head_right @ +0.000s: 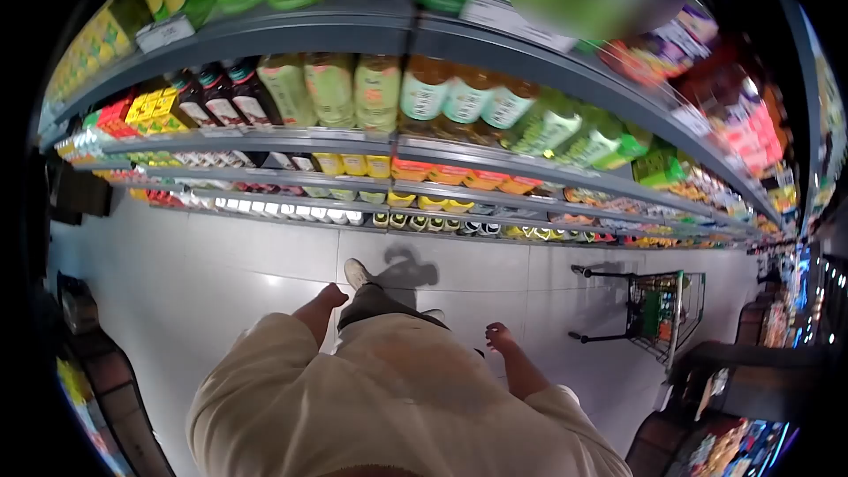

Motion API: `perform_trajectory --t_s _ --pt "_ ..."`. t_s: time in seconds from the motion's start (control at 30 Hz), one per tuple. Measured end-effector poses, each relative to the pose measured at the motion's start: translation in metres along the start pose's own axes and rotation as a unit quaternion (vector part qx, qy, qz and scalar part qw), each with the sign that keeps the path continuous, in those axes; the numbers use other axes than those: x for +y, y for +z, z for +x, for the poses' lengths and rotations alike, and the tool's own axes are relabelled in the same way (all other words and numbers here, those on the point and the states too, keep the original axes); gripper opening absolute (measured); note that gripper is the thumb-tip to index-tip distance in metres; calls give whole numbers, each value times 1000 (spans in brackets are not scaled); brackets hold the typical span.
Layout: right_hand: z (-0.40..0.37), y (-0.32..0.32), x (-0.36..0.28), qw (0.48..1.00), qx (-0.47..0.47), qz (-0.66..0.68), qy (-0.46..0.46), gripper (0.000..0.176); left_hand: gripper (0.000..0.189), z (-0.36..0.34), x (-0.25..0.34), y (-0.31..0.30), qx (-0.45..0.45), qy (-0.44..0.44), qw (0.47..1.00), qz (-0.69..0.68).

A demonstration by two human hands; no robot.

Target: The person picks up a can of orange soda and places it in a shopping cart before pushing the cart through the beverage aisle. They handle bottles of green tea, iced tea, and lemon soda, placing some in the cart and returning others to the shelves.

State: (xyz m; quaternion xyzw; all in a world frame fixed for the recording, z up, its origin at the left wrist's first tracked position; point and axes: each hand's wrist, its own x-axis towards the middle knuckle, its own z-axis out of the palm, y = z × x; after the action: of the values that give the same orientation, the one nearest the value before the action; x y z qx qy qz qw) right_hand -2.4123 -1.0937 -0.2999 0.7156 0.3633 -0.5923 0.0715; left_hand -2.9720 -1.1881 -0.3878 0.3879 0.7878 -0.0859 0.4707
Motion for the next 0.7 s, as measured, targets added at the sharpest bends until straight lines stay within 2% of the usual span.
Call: perform_trajectory --t_s 0.03,0.1,0.2,0.23,0.3,0.33,0.37,0.43,0.47,0.5,0.53,0.57,0.6,0.67,0.7 --pt "2 -4 19 1000 -5 29 -1 34 54 -36 37 -26 5 65 997 -38" --pt "-5 -7 44 999 5 43 -11 34 51 32 40 27 83 165 982 46" --pt "-19 -13 86 998 21 48 -39 34 55 80 90 49 50 256 964 49" --pt "-20 -16 98 997 22 36 -62 34 55 68 120 45 49 272 959 66" --pt "-19 -21 129 995 43 62 -64 34 50 13 176 27 42 218 973 -63" --pt "-22 -24 143 993 57 89 -51 33 48 13 190 29 95 204 973 -54" --pt "-19 -23 167 990 68 115 -36 33 48 8 201 24 92 210 973 -36" --pt "-21 -22 202 984 87 150 -37 32 48 0 221 15 127 156 978 -55" --pt "-32 -26 209 979 89 181 -8 33 42 13 218 15 129 148 979 -45" --pt "-40 -34 215 973 91 211 21 35 28 96 189 28 41 135 990 5" --pt "-32 -33 236 967 81 238 43 35 20 72 202 14 -35 50 997 -57" --pt "-32 -34 250 964 84 248 45 35 15 61 211 2 -71 -3 996 -49" --pt "-36 -35 259 967 91 231 59 35 10 83 200 -4 -174 -14 982 -71" --pt "-45 -42 267 967 102 216 91 35 16 51 225 -15 -182 -43 980 -64" --pt "-48 -48 270 963 106 227 97 35 14 61 230 -12 -216 -66 966 -128"
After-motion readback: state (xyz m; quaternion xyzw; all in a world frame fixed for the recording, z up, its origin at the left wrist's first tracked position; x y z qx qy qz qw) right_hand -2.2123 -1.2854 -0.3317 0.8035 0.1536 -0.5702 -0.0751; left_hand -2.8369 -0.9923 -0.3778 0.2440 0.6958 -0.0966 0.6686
